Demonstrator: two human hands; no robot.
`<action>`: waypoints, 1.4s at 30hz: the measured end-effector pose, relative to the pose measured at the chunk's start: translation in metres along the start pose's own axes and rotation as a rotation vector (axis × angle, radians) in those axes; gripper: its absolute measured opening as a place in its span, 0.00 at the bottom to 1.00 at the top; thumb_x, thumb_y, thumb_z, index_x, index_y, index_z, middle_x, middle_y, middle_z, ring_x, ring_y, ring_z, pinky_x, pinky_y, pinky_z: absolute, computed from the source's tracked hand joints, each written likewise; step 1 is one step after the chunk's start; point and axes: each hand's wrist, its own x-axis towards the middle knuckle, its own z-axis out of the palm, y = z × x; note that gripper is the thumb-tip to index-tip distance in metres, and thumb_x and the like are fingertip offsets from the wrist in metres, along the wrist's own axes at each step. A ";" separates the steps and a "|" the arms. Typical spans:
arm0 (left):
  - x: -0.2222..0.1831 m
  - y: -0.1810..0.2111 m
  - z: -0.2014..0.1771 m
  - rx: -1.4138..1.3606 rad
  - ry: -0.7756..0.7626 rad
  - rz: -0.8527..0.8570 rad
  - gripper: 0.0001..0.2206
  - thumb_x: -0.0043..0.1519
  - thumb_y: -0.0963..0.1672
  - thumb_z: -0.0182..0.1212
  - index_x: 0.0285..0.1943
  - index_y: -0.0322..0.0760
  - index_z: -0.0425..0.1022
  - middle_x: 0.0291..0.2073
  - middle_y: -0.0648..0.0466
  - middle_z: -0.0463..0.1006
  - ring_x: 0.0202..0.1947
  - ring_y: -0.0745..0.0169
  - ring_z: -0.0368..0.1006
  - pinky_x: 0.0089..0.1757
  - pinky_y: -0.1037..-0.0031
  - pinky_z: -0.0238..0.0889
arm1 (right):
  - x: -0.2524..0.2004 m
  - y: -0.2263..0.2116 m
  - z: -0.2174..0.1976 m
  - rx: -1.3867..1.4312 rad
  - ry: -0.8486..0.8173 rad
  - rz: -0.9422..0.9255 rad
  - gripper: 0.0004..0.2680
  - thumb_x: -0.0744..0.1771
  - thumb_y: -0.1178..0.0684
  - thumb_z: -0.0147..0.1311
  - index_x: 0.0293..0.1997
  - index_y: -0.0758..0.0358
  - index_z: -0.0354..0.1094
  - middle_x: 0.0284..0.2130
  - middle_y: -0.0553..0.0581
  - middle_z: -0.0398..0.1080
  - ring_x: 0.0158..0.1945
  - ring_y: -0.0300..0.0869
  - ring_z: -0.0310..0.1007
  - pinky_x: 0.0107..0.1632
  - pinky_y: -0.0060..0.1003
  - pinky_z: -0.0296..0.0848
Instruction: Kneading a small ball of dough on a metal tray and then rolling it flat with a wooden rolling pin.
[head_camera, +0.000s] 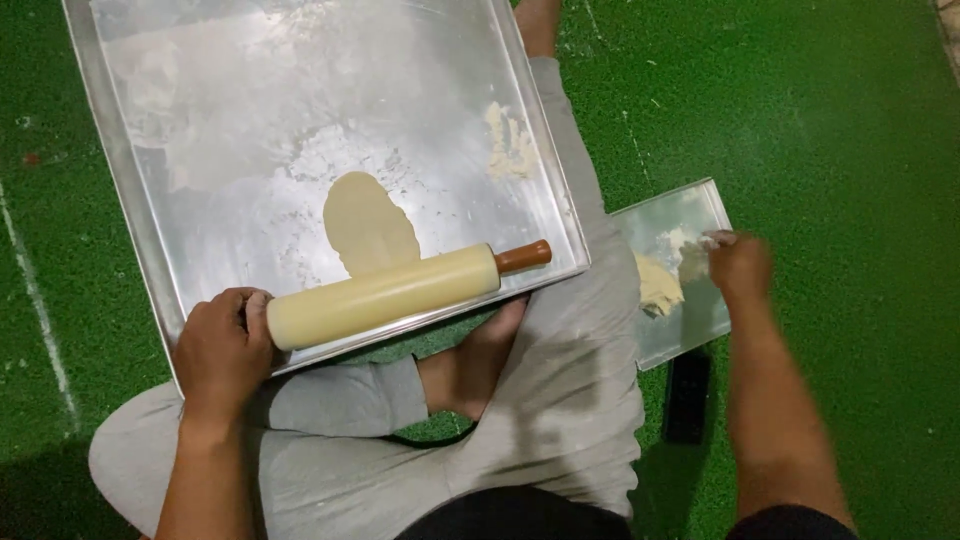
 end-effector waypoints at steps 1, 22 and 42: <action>0.000 0.001 0.000 -0.007 -0.009 -0.010 0.12 0.71 0.45 0.56 0.47 0.34 0.84 0.32 0.44 0.82 0.30 0.43 0.75 0.33 0.59 0.66 | -0.004 -0.010 -0.003 -0.068 -0.106 0.079 0.15 0.66 0.60 0.55 0.58 0.51 0.77 0.33 0.61 0.72 0.27 0.50 0.66 0.32 0.45 0.68; 0.001 -0.001 -0.010 -0.004 -0.096 0.029 0.18 0.76 0.49 0.47 0.52 0.34 0.81 0.36 0.39 0.82 0.45 0.35 0.77 0.45 0.49 0.71 | -0.035 -0.186 -0.054 0.110 -0.227 -0.309 0.23 0.68 0.48 0.58 0.71 0.64 0.63 0.64 0.71 0.65 0.65 0.68 0.63 0.66 0.62 0.61; 0.004 -0.038 0.023 0.061 0.184 0.278 0.25 0.72 0.51 0.45 0.20 0.42 0.72 0.13 0.51 0.71 0.17 0.52 0.73 0.21 0.68 0.64 | -0.014 -0.551 0.117 -0.112 -0.386 -0.967 0.29 0.72 0.32 0.40 0.80 0.61 0.44 0.77 0.71 0.36 0.79 0.64 0.33 0.75 0.67 0.35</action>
